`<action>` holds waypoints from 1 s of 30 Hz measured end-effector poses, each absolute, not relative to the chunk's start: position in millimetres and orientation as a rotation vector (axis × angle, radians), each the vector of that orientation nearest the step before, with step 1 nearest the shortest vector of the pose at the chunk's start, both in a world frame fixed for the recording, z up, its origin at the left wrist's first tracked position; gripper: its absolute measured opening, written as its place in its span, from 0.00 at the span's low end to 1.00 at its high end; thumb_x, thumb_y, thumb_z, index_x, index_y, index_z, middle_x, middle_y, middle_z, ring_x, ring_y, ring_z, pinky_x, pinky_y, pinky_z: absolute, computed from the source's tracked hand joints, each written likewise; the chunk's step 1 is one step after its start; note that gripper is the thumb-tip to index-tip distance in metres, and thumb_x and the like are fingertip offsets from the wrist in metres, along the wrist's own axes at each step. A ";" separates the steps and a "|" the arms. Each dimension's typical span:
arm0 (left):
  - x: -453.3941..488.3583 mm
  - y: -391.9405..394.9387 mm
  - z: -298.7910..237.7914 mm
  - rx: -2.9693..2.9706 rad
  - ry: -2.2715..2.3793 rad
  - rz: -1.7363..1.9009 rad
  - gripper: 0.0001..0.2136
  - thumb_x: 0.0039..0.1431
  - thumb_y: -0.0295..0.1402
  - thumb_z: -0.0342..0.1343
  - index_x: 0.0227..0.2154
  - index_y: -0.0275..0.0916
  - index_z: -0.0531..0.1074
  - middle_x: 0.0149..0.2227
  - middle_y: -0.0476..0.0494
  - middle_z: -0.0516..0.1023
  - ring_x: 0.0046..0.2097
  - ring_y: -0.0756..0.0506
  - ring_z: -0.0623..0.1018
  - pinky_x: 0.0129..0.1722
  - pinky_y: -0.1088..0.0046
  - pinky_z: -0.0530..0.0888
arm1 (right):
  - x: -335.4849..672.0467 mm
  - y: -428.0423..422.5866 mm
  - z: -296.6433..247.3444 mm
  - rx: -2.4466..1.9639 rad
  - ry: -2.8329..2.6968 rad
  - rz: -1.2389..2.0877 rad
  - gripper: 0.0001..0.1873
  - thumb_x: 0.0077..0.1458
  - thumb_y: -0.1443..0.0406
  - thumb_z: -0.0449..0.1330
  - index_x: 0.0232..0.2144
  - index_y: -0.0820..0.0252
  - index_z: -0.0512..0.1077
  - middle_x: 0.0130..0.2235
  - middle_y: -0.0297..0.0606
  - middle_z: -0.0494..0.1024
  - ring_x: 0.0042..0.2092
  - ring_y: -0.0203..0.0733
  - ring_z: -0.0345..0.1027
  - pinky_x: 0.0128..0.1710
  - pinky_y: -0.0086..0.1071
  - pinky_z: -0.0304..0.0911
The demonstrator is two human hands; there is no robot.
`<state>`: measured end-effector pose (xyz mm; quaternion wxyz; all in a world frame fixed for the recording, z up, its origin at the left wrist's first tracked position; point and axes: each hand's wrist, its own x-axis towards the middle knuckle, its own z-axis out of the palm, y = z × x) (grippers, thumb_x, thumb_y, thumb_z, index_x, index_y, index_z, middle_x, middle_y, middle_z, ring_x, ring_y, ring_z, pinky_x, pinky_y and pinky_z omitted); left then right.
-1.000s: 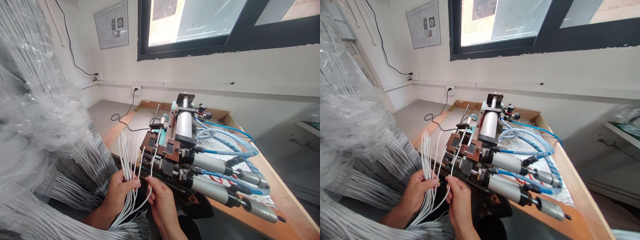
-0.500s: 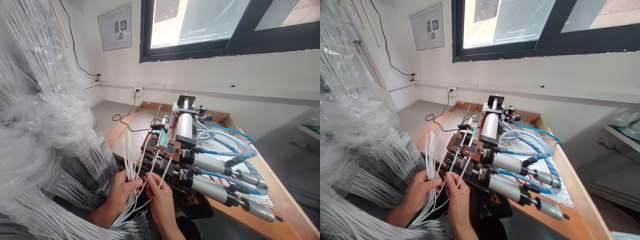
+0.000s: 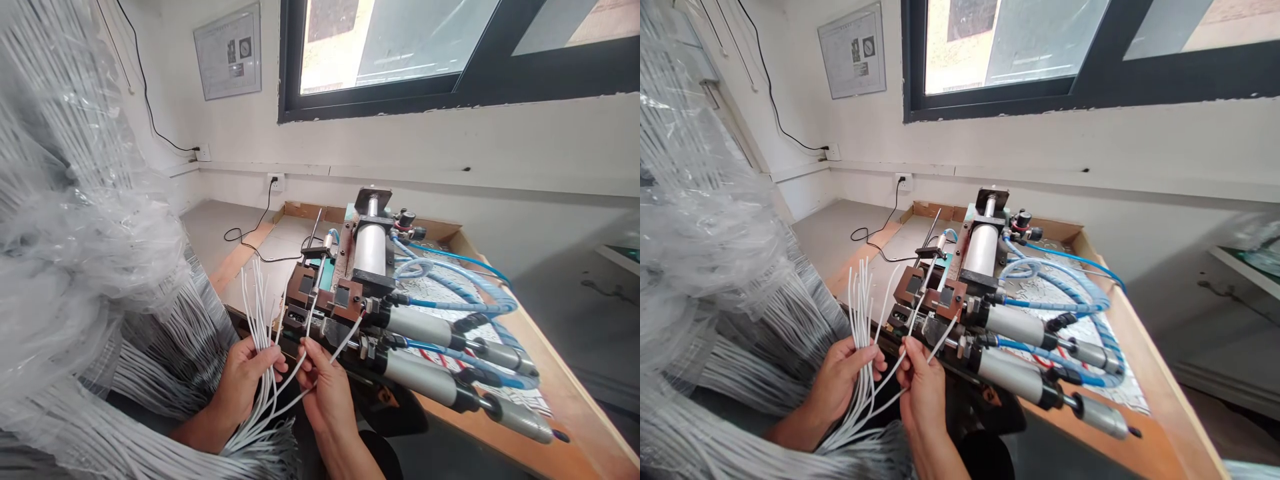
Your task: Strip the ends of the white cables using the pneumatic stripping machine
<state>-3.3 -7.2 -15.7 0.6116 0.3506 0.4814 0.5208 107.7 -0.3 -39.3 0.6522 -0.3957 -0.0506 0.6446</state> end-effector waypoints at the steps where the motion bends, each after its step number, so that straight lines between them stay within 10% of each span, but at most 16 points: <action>1: -3.3 -7.1 -16.2 0.808 1.112 1.199 0.07 0.44 0.32 0.60 0.25 0.33 0.71 0.21 0.47 0.75 0.25 0.49 0.74 0.24 0.75 0.70 | 107.6 -0.3 -39.9 -0.892 -0.114 1.467 0.13 0.29 0.64 0.70 0.21 0.66 0.74 0.19 0.32 0.69 0.19 0.24 0.52 0.13 0.17 0.45; 9: -6.0 -10.0 -21.6 0.874 1.108 1.085 0.06 0.41 0.31 0.61 0.22 0.32 0.72 0.15 0.50 0.72 0.19 0.54 0.68 0.21 0.79 0.64 | 104.5 -1.1 -36.8 -0.817 -0.267 1.598 0.15 0.36 0.59 0.67 0.25 0.64 0.74 0.17 0.28 0.64 0.20 0.30 0.56 0.21 0.25 0.56; 30: -9.4 -11.9 -29.6 0.717 1.154 1.071 0.11 0.42 0.36 0.61 0.24 0.32 0.72 0.20 0.48 0.73 0.22 0.51 0.74 0.23 0.76 0.70 | 106.0 -6.2 -54.1 -0.997 -0.338 1.336 0.14 0.32 0.60 0.68 0.21 0.65 0.73 0.17 0.28 0.65 0.17 0.24 0.47 0.15 0.22 0.41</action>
